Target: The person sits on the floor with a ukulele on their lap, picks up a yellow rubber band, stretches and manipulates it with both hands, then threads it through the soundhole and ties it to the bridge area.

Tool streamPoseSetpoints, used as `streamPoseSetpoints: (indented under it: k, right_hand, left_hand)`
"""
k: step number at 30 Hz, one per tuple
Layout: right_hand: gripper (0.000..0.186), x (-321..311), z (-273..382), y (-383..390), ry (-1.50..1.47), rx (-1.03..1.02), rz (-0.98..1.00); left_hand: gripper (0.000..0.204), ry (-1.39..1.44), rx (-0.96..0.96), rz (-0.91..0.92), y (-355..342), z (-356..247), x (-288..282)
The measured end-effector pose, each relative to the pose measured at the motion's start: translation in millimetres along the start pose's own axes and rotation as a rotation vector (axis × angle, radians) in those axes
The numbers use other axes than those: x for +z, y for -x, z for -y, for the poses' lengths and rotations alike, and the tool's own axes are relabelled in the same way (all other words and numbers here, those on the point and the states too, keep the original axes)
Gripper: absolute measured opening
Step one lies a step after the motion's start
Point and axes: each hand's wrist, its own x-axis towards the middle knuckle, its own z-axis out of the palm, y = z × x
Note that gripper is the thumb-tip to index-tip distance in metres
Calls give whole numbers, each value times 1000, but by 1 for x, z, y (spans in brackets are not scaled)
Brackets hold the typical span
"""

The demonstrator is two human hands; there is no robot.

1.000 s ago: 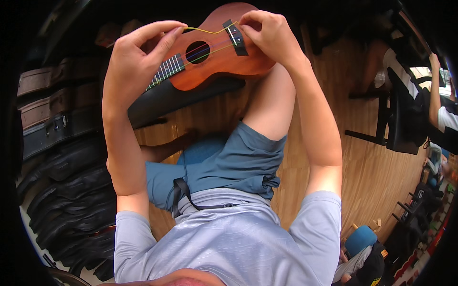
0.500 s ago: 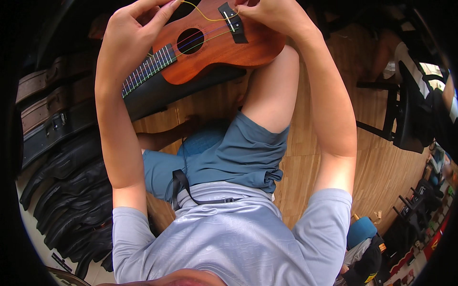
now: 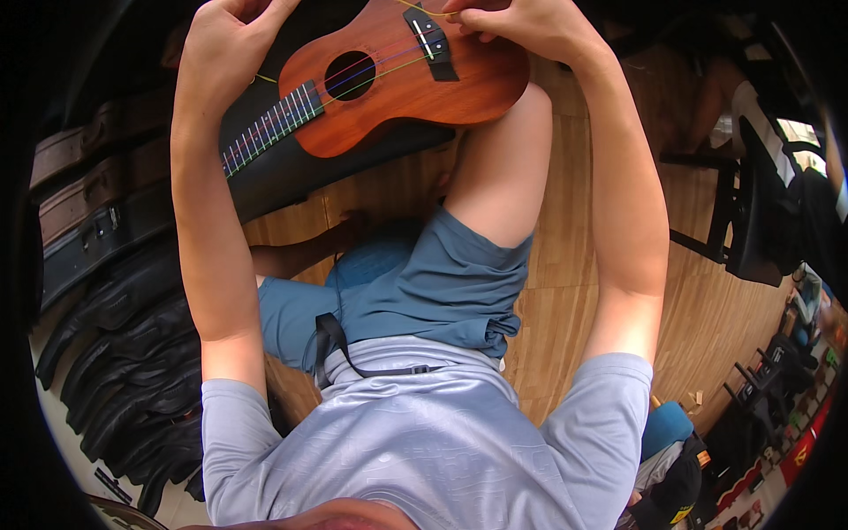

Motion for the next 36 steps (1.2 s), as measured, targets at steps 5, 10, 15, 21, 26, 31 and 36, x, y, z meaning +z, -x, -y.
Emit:
streamPoseSetpoints:
  k: [5, 10, 15, 21, 26, 31, 36]
  right_hand:
    - [14, 0, -1, -5, 314, -293, -104]
    - [13, 4, -8, -11, 292, -305, -120]
    - [11, 12, 12, -6, 76, -91, -124]
    - [12, 21, 12, -9, 178, -175, -174]
    - [10, 25, 7, -12, 232, -280, -197]
    - [9, 27, 10, -12, 249, -261, -216]
    - [8, 28, 11, -8, 151, -181, -203]
  left_hand:
    - [18, 1, -13, 39, -2, -2, -6]
    - [19, -36, -17, -21, 4, -8, -6]
    - [19, -10, -84, 0, 7, -12, -9]
    - [19, -76, -60, -25, 14, -12, -7]
    - [19, -4, -82, 14, 11, 1, -14]
    - [19, 26, -79, -30, 12, 13, -11]
    - [19, -43, -56, -35, 18, -4, -12]
